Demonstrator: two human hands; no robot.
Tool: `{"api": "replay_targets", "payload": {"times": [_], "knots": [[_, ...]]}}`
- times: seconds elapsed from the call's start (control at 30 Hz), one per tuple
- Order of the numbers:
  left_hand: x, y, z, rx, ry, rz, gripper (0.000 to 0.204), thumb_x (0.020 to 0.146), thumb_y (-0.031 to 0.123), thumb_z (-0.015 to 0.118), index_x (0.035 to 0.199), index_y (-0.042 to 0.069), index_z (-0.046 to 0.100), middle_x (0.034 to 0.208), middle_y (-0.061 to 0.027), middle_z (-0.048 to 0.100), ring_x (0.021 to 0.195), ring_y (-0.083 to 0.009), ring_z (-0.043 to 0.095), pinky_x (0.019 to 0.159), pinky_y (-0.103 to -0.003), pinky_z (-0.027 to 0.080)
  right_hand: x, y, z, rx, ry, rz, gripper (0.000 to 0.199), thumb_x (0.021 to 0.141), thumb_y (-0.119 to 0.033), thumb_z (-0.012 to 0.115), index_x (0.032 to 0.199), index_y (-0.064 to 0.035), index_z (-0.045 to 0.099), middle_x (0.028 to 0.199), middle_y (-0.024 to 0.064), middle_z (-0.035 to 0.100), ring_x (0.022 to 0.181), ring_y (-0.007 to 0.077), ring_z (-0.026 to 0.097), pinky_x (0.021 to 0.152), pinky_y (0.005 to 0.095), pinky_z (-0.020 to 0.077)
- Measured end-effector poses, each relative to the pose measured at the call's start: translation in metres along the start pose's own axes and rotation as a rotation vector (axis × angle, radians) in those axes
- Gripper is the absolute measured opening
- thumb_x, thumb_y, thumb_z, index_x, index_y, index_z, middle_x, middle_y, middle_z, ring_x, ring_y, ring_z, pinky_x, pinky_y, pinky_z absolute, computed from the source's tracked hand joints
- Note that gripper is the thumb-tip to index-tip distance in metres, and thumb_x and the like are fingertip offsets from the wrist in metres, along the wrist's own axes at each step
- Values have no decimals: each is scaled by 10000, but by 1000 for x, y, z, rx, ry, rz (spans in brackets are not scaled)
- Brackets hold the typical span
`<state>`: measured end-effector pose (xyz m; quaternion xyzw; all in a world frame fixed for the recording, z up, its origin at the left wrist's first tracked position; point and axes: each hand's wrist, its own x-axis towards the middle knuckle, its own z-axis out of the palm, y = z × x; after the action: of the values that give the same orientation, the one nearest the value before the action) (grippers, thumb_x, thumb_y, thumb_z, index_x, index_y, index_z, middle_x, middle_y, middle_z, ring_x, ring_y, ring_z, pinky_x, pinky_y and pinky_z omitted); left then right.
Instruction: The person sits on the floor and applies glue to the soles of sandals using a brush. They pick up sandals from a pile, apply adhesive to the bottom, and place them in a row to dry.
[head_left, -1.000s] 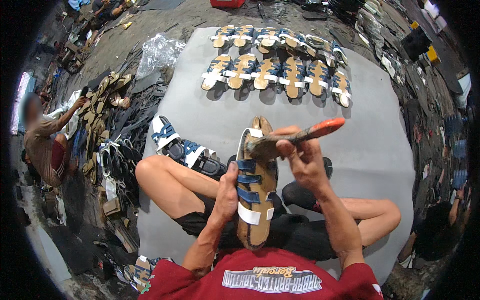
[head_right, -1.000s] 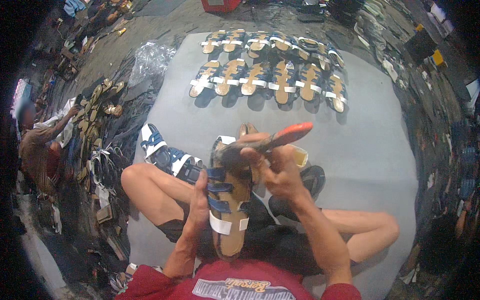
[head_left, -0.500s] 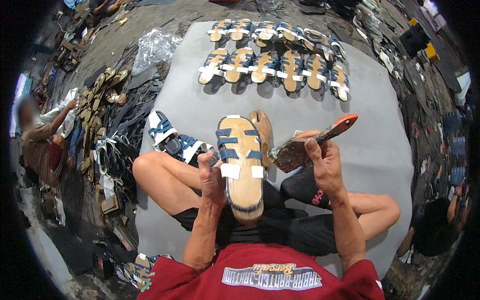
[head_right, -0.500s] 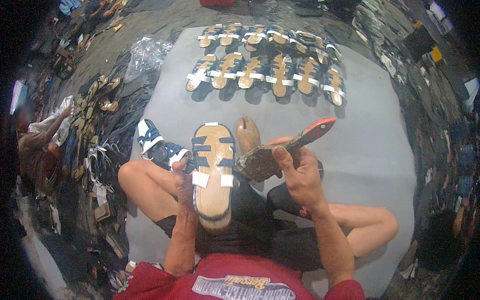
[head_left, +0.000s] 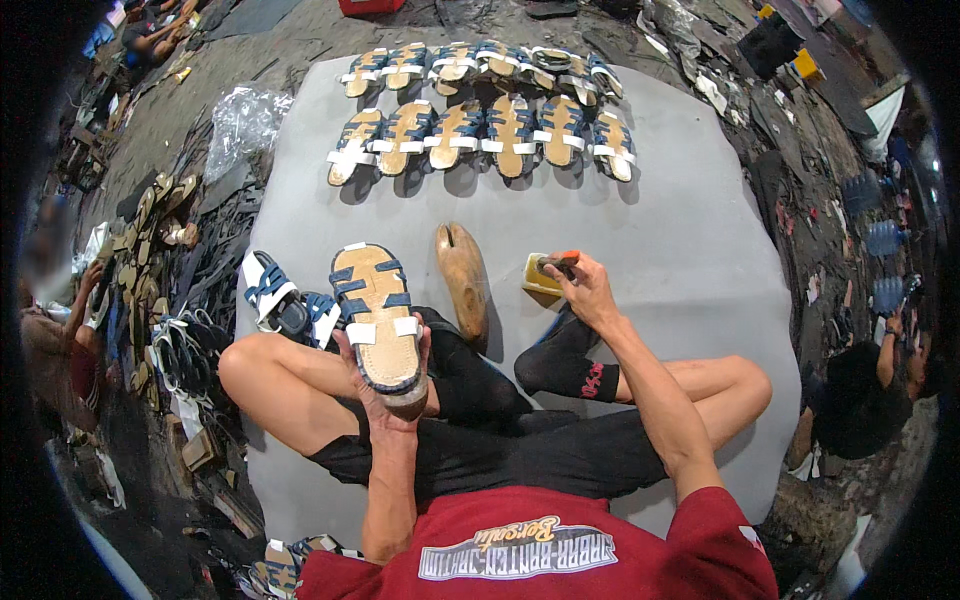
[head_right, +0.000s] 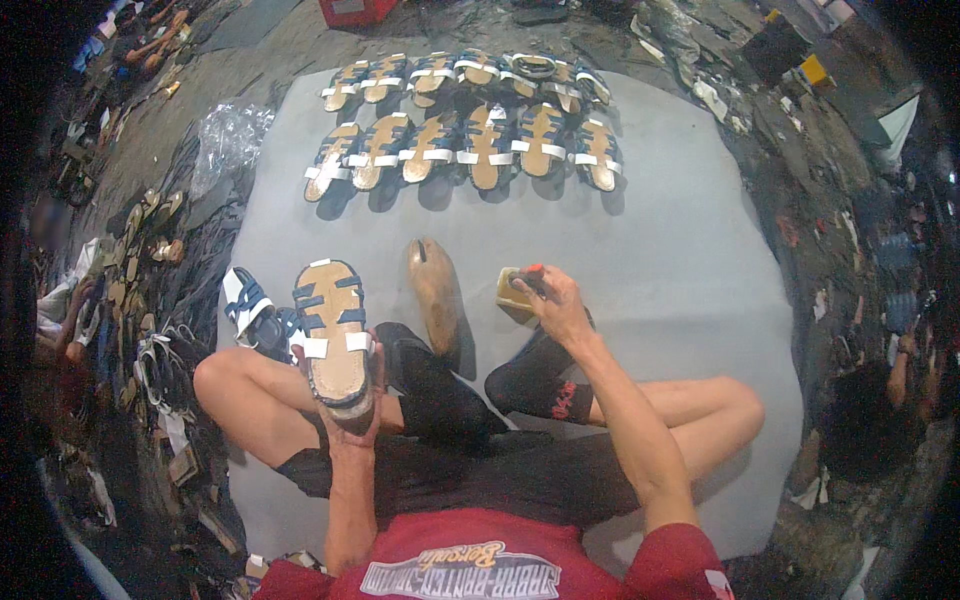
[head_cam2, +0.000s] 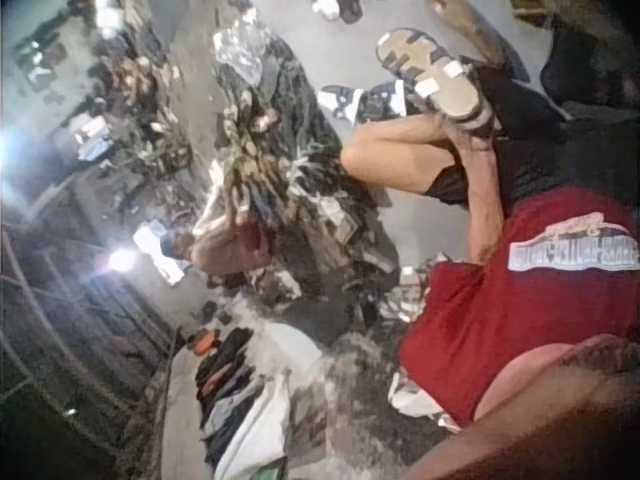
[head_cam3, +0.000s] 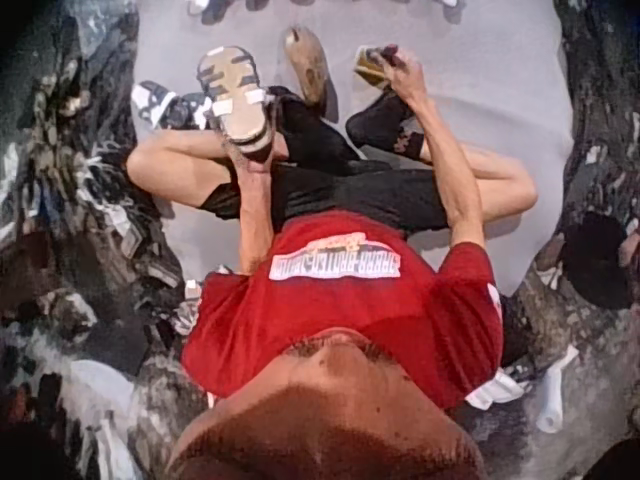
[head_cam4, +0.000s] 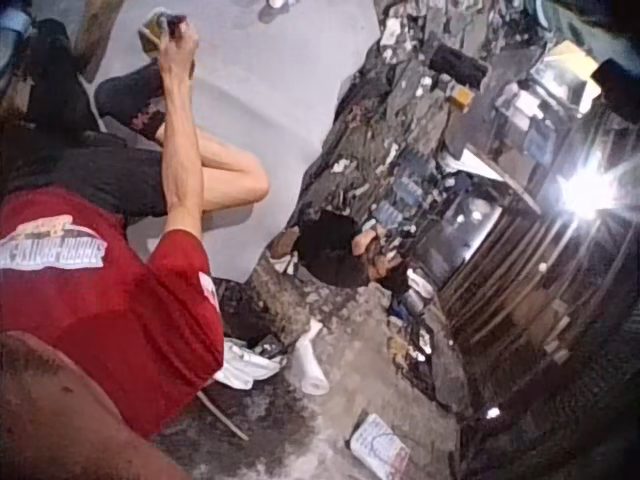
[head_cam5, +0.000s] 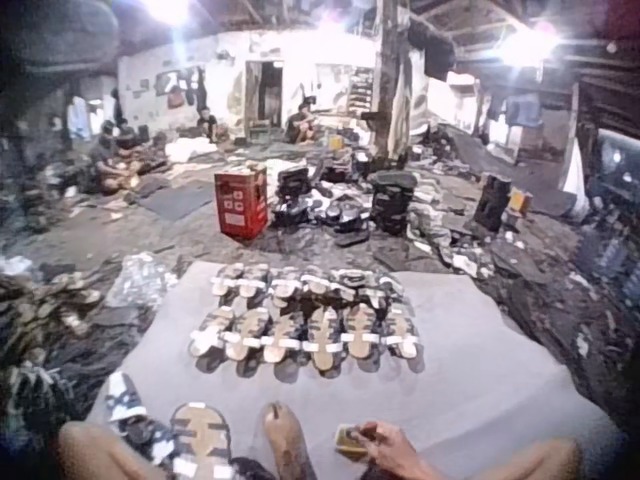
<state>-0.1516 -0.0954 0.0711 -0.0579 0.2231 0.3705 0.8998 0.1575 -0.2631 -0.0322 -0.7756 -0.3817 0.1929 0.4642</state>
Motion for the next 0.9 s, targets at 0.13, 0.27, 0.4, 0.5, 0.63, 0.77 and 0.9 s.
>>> {"api": "replay_targets", "payload": {"times": [0.13, 0.27, 0.4, 0.5, 0.63, 0.77, 0.9], "knots": [[2, 8, -10, 32, -39, -21, 727, 992, 538, 672, 1470, 12, 519, 1251, -266, 686, 1074, -441, 715, 950, -565, 625, 0, 3, 1, -166, -4, -152, 216, 998, -162, 773, 1116, 19, 753, 1036, 116, 755, 867, 162, 668, 756, 335, 534], [-2, 13, -21, 200, -50, -4, 703, 990, 534, 667, 1443, 16, 524, 1193, -217, 715, 1021, -369, 746, 829, -485, 676, -1, -27, -14, 50, 189, 74, 301, 1026, -269, 740, 1065, 30, 759, 913, 138, 760, 782, 175, 662, 713, 345, 524], [2, -7, 2, 382, 36, 57, 722, 983, 610, 634, 1401, 29, 542, 1201, -166, 700, 909, -326, 760, 716, -405, 686, -12, 3, -31, -147, 127, 445, 472, 1043, -424, 700, 980, 39, 766, 807, 39, 748, 702, 151, 655, 630, 339, 517], [-1, -16, 17, 482, 34, 45, 748, 968, 633, 658, 1404, 38, 533, 1156, -140, 706, 902, -269, 759, 670, -381, 678, -23, -6, -24, 584, -30, 740, 459, 1055, -428, 685, 1054, 28, 733, 888, 29, 742, 745, 102, 674, 637, 278, 523], [-6, -16, 35, 517, -11, -72, 733, 962, 542, 696, 1425, 2, 520, 1216, -164, 709, 996, -267, 749, 851, -411, 667, -3, -155, -41, 918, -96, 469, 414, 1069, -402, 666, 1132, 4, 718, 997, 45, 747, 811, 122, 692, 728, 269, 546], [-9, -35, 55, 509, -41, -140, 766, 951, 561, 683, 1461, 21, 498, 1276, -164, 686, 1089, -277, 720, 938, -423, 628, -9, -227, -25, 427, -219, -153, 310, 1045, -313, 704, 1176, -32, 720, 1025, 69, 755, 869, 178, 684, 765, 316, 542], [-12, -28, 38, 478, -96, -279, 790, 957, 577, 666, 1486, 20, 481, 1301, -152, 678, 1122, -269, 706, 978, -425, 606, -17, -253, -16, 194, -186, -499, 257, 1010, -243, 742, 1182, -54, 720, 1026, 65, 755, 854, 221, 653, 748, 357, 526]]}}
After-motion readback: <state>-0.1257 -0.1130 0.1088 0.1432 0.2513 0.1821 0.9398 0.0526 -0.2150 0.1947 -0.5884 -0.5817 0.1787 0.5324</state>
